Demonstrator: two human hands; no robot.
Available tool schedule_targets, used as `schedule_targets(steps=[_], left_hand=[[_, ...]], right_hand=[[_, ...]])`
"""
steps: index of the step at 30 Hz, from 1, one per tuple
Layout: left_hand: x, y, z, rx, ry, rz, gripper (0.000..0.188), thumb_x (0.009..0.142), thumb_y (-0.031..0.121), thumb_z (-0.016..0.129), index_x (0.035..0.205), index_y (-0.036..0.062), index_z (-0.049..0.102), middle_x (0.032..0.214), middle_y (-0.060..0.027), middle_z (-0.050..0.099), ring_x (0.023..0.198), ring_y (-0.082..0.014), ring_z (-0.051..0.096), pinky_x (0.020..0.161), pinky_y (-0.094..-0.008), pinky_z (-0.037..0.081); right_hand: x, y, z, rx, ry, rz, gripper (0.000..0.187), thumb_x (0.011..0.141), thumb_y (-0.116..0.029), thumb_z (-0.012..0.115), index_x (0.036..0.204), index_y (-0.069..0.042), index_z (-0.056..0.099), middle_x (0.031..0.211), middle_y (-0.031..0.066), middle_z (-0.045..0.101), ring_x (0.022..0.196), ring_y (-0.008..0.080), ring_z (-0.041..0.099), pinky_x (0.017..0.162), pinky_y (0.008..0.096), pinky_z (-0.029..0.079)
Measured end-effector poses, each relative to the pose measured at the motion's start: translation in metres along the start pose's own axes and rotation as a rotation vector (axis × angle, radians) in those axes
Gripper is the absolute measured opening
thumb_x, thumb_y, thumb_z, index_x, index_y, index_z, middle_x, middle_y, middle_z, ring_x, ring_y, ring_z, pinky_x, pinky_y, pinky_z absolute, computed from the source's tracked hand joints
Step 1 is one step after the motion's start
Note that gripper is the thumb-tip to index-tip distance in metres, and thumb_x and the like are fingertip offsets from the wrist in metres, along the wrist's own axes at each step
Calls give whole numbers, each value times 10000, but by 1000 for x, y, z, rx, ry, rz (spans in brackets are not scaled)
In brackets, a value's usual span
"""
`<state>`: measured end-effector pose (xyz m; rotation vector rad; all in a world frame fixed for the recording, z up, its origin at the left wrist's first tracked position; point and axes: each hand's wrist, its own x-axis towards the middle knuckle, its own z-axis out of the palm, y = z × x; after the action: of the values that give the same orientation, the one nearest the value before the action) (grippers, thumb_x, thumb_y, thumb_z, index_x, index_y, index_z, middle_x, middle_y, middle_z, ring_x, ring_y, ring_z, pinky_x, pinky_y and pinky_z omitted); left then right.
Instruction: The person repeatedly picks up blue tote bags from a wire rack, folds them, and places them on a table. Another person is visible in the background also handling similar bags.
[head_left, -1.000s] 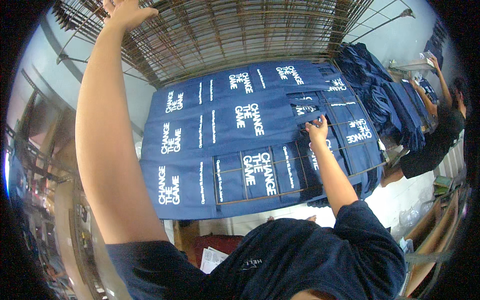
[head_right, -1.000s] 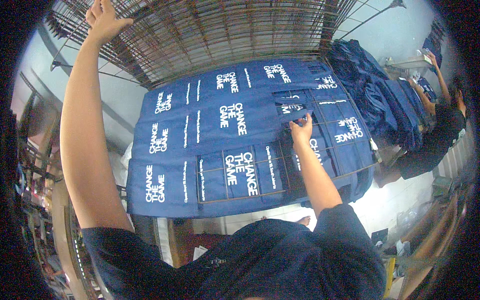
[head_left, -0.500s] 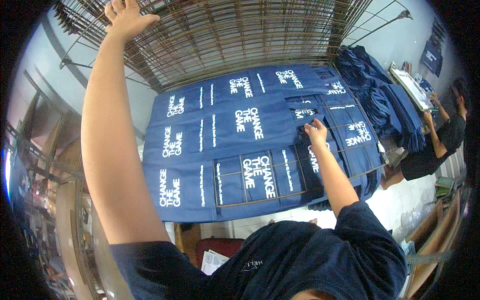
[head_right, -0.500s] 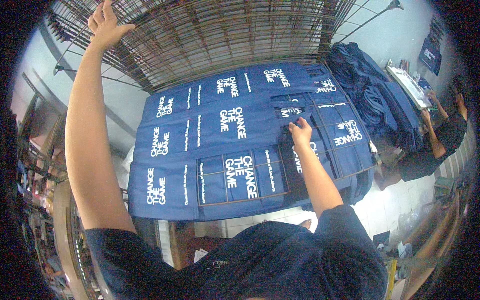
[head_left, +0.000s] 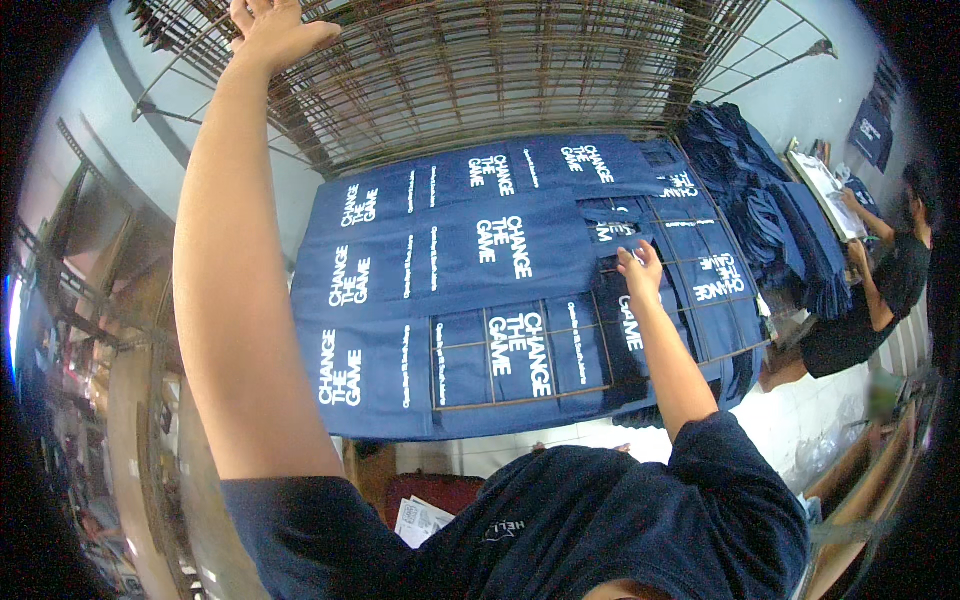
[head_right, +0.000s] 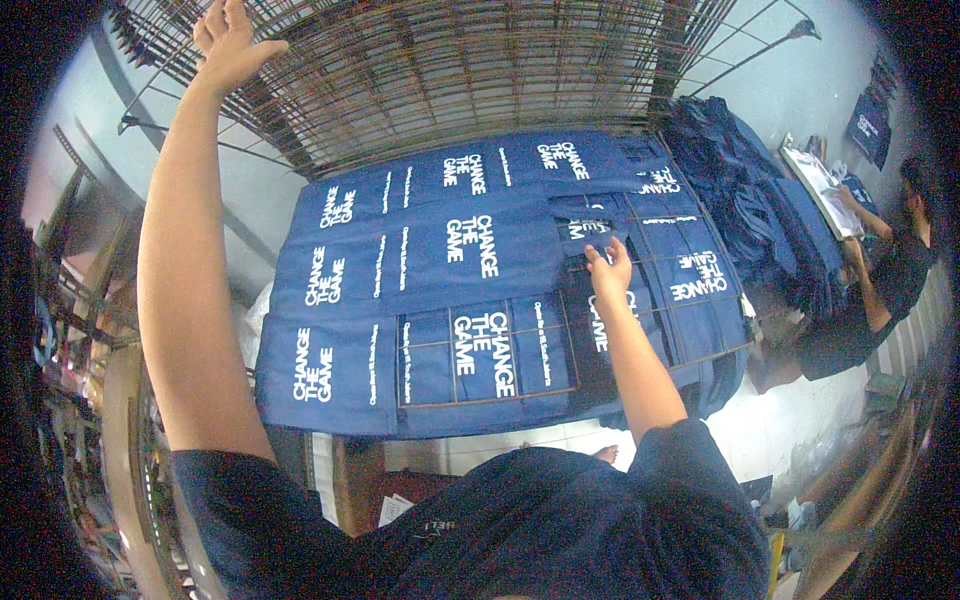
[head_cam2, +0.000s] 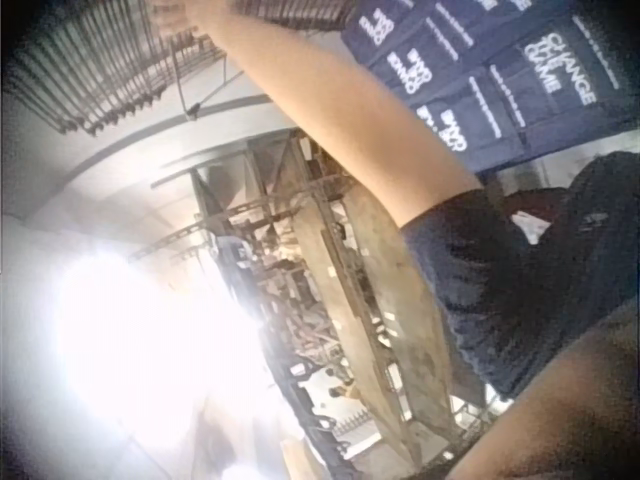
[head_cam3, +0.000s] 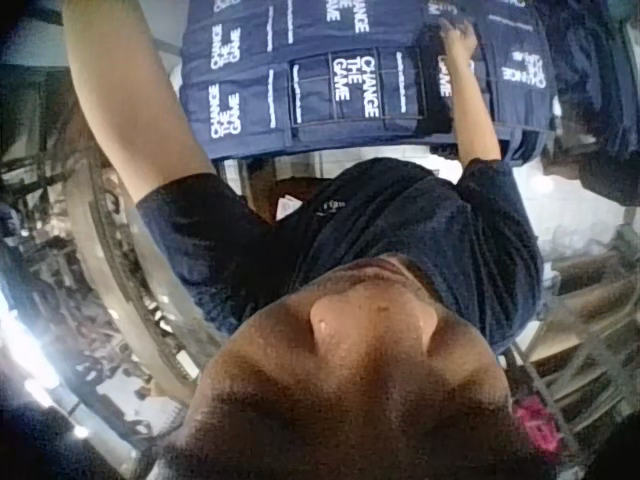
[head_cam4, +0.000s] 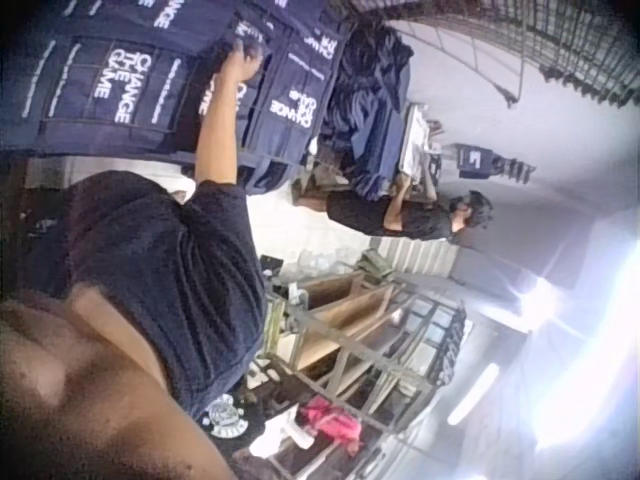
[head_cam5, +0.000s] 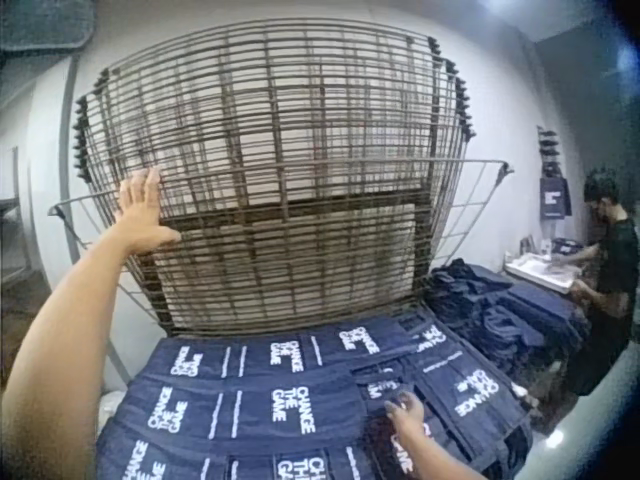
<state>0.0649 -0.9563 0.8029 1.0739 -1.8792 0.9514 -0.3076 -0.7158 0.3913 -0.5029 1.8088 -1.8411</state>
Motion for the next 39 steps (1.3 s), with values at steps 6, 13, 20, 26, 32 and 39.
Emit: schedule_targets(steps=[6, 13, 20, 26, 32, 39], left_hand=[[-7, 46, -37, -65, -238, -220, 1189, 562, 349, 795, 1449, 169, 24, 1482, -141, 58, 1362, -410, 0, 1041, -633, 213], [-13, 48, -47, -80, -265, -251, 1194, 583, 398, 799, 1449, 192, 3, 1481, -137, 53, 1362, -410, 17, 1014, -683, 215], [-20, 53, -60, -62, -310, -283, 1180, 610, 423, 781, 1454, 199, -13, 1487, -131, 39, 1370, -395, 3, 1013, -669, 238], [-21, 59, -60, -53, -331, -312, 1158, 635, 423, 755, 1458, 202, -28, 1506, -145, 42, 1384, -405, 7, 1038, -624, 236], [-20, 68, -69, -1, -387, -369, 1192, 619, 424, 748, 1467, 181, -54, 1525, -144, 4, 1396, -385, -33, 1061, -624, 175], [11, 115, -78, 167, -389, -467, 1213, 582, 514, 764, 1473, 156, 23, 1526, -161, 50, 1402, -374, 9, 1074, -616, 131]], right_hand=[[-5, -9, -58, 61, 2, -89, 519, 822, -148, 682, 1287, -82, 462, 1150, 103, 539, 897, 159, 568, 713, 282, 476], [7, -24, -131, 137, 165, -50, 412, 842, -108, 635, 1231, -83, 502, 1058, 49, 579, 813, 123, 584, 649, 264, 462], [47, -36, -177, 193, 175, -67, 458, 832, -172, 653, 1249, -116, 472, 1074, 71, 589, 917, 193, 590, 755, 322, 456], [68, -46, -235, 280, 202, -83, 429, 837, -202, 646, 1236, -159, 495, 1153, 104, 548, 1002, 265, 569, 839, 401, 435], [73, -62, -342, 236, 428, -159, 384, 862, -221, 567, 1234, -142, 509, 1174, 99, 546, 976, 264, 571, 791, 378, 448], [76, 31, -505, 69, 850, -197, 418, 816, -226, 666, 1166, -50, 522, 999, 109, 589, 888, 243, 582, 717, 378, 461]])
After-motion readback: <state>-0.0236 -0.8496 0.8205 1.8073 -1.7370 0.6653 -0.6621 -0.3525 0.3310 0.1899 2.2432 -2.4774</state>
